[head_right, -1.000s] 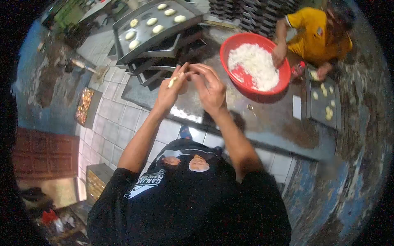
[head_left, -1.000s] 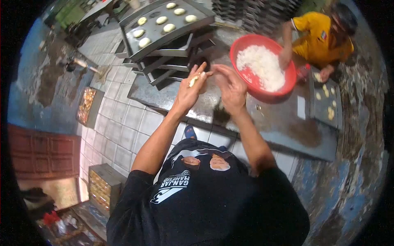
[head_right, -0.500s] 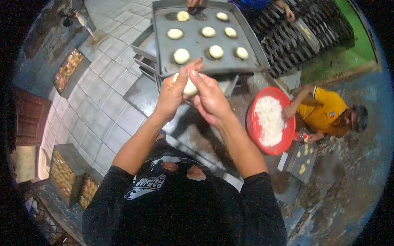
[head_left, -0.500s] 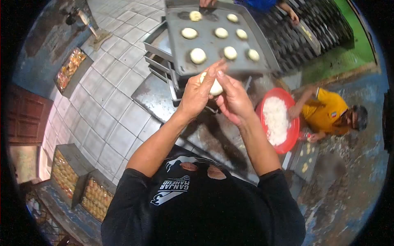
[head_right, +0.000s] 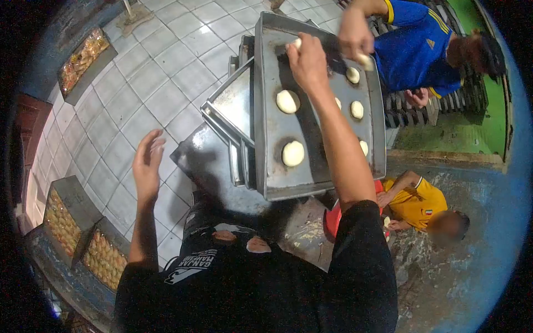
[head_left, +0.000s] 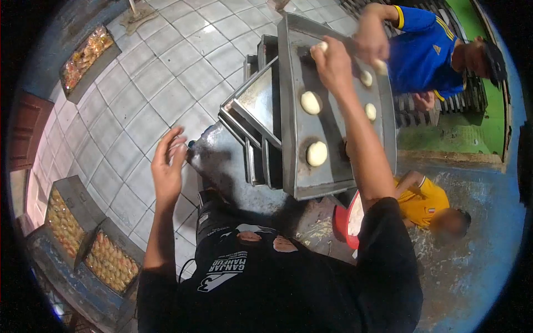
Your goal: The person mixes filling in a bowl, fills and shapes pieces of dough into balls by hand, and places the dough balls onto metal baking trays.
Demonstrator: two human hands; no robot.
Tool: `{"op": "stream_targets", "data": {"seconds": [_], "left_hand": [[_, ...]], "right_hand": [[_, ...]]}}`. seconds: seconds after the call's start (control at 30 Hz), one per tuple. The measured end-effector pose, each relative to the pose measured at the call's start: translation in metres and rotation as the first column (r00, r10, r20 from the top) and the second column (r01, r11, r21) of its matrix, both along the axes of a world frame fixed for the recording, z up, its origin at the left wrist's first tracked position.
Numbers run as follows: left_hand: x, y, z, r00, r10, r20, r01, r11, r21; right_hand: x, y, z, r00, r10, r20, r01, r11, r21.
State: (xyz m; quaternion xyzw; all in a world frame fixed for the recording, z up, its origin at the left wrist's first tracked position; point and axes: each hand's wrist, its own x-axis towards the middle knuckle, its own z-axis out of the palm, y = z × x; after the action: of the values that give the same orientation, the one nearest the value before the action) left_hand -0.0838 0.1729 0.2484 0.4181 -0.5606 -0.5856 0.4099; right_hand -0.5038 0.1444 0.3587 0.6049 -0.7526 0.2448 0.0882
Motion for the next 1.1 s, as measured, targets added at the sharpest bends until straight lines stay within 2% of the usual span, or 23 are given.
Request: {"op": "stream_targets", "data": {"seconds": [0.07,0.1,0.17,0.2,0.27,0.33,0.43,0.47,0.5,0.53,0.6,0.63,0.67,0.7,0.73,0.77,0.83,0.93,0.97,1.0,1.03,1.07,1.1], "left_hand": [[0.019,0.001,-0.019,0.996,0.031,0.079,-0.035,0.998,0.042],[0.027,0.001,-0.026,0.992,0.041,0.123,-0.052,0.995,0.087],[0.038,0.002,-0.038,0.985,0.057,0.163,-0.082,0.985,0.150],[0.039,0.003,-0.034,0.984,0.059,0.168,-0.085,0.984,0.155],[0.036,-0.001,-0.022,0.973,0.053,0.225,-0.092,0.982,0.164],[0.028,-0.008,-0.021,0.981,0.030,0.193,-0.062,0.985,0.159],[0.002,-0.023,-0.014,0.995,-0.011,0.097,0.001,0.995,0.102],[-0.008,-0.026,-0.011,0.999,-0.015,0.050,0.011,0.996,0.084],[-0.015,-0.027,0.003,0.999,-0.032,0.026,0.031,0.998,0.054],[-0.017,-0.024,0.009,1.000,-0.020,0.024,0.018,0.999,0.051],[-0.018,-0.022,0.017,0.997,-0.054,0.057,0.055,0.998,-0.024],[-0.020,-0.018,0.014,0.995,-0.079,0.064,0.078,0.997,0.026],[-0.028,-0.012,0.013,0.994,-0.084,0.071,0.083,0.996,0.019],[-0.038,-0.001,0.014,0.993,-0.118,-0.006,0.118,0.990,0.071],[-0.051,0.008,0.016,0.986,-0.141,-0.089,0.150,0.982,0.112],[-0.061,0.018,0.019,0.975,-0.181,-0.126,0.200,0.967,0.160],[-0.080,0.039,0.026,0.941,-0.286,-0.181,0.316,0.934,0.165],[-0.104,0.078,0.017,0.926,-0.334,-0.177,0.366,0.908,0.202],[-0.109,0.088,0.021,0.901,-0.395,-0.178,0.425,0.884,0.195],[-0.115,0.097,0.028,0.899,-0.383,-0.212,0.434,0.847,0.308],[-0.123,0.108,0.036,0.894,-0.380,-0.236,0.447,0.790,0.421],[-0.129,0.115,0.041,0.871,-0.395,-0.292,0.489,0.755,0.436],[-0.132,0.127,0.049,0.857,-0.329,-0.397,0.505,0.690,0.519]], "right_hand": [[-0.016,-0.015,-0.017,0.994,0.031,-0.101,-0.004,0.965,0.261],[-0.029,-0.020,-0.031,0.995,0.034,-0.096,-0.007,0.963,0.270],[-0.055,-0.033,-0.057,0.965,0.226,-0.134,-0.186,0.948,0.259],[-0.053,-0.035,-0.061,0.965,0.229,-0.128,-0.190,0.946,0.263],[-0.039,-0.034,-0.064,0.970,0.235,0.064,-0.243,0.950,0.196],[-0.040,-0.038,-0.081,0.962,0.274,-0.008,-0.273,0.958,0.089],[-0.048,-0.037,-0.055,0.939,0.342,0.011,-0.326,0.882,0.341],[-0.055,-0.039,-0.038,0.940,0.341,-0.012,-0.319,0.891,0.324],[-0.048,-0.041,-0.010,0.894,0.181,0.410,-0.333,0.881,0.336],[-0.043,-0.043,0.005,0.660,-0.025,0.751,-0.361,0.866,0.347],[-0.053,-0.046,-0.023,0.692,0.049,0.721,-0.358,0.890,0.283],[-0.044,-0.040,-0.052,0.924,0.164,0.346,-0.283,0.901,0.329],[-0.036,-0.032,-0.069,0.969,0.230,-0.095,-0.186,0.923,0.338],[-0.040,-0.037,-0.063,0.974,0.189,0.129,-0.219,0.929,0.299],[-0.053,-0.047,-0.058,0.852,0.134,0.507,-0.296,0.921,0.255],[-0.046,-0.038,-0.041,0.811,0.123,0.572,-0.290,0.933,0.211],[-0.029,-0.017,0.017,0.775,0.112,0.621,-0.258,0.954,0.150],[0.022,0.073,0.064,0.733,0.282,0.619,-0.226,0.959,-0.170],[0.044,0.114,0.063,0.655,0.319,0.685,-0.286,0.944,-0.167],[0.076,0.160,0.072,0.645,0.223,0.731,-0.262,0.963,-0.063],[0.094,0.201,0.051,0.705,0.243,0.666,-0.269,0.961,-0.066],[0.112,0.240,0.055,0.725,0.219,0.653,-0.350,0.934,0.075],[0.129,0.279,0.042,0.663,0.199,0.722,-0.331,0.943,0.044]]}}
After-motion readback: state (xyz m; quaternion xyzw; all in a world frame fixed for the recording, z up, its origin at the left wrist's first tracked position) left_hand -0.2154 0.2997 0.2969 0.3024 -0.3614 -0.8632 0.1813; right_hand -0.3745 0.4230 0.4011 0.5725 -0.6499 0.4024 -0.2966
